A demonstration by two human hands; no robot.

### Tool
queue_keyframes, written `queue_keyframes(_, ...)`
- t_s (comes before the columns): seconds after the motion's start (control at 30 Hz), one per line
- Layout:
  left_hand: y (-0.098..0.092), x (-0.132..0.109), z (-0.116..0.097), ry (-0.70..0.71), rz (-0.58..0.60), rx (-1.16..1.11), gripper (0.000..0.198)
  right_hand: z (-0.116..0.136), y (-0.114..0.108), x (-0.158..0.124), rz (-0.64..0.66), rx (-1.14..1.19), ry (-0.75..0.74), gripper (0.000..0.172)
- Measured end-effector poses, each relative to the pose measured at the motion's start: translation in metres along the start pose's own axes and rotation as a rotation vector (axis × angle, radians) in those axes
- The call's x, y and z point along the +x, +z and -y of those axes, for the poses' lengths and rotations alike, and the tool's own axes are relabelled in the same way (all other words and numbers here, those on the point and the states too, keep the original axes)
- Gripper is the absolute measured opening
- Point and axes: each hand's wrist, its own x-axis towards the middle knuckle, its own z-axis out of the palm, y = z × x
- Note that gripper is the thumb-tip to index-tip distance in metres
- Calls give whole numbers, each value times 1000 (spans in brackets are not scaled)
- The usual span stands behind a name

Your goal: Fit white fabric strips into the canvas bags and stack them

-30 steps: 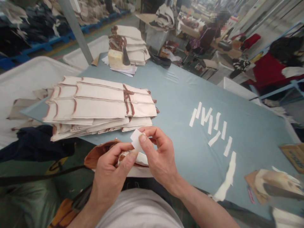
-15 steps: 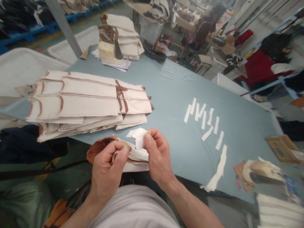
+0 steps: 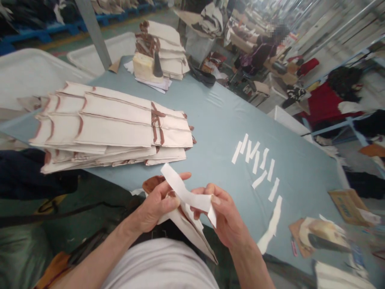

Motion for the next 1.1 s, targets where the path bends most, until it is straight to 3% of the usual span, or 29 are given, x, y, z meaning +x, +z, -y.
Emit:
queue_keyframes(0.07,1,1,-3,6,-67,-38,101,-8,-15,-9,0,-18,59,44)
queue_keyframes(0.23,14,1,-10,97,-151,44,54,-30,-37,-19,-90,-8,99,46)
queue_keyframes(0.33,20,-7,-20,264,-125,320,28,-38,-48,-14,-115,-131,106,48)
queue_keyframes(0.47,16,-18,-33,590,-19,804,27,-36,-55,-2,-351,-592,-61,52)
queue_keyframes(0.53,13,-20,-37,730,15,965,27,-28,-47,0,-340,-692,-185,52)
queue_keyframes(0.63,9,-22,-41,870,26,1150,28,-11,-18,3,-113,-655,-335,49)
queue_keyframes(0.7,8,-23,-42,906,34,1215,31,-2,5,6,19,-627,-386,38)
queue_keyframes(0.77,8,-24,-41,911,52,1236,35,3,24,11,52,-594,-415,22)
queue_keyframes(0.87,6,-27,-39,891,50,1223,39,1,39,18,33,-559,-410,12)
queue_keyframes(1.1,2,-29,-35,878,12,1203,43,-2,48,23,31,-463,-225,23)
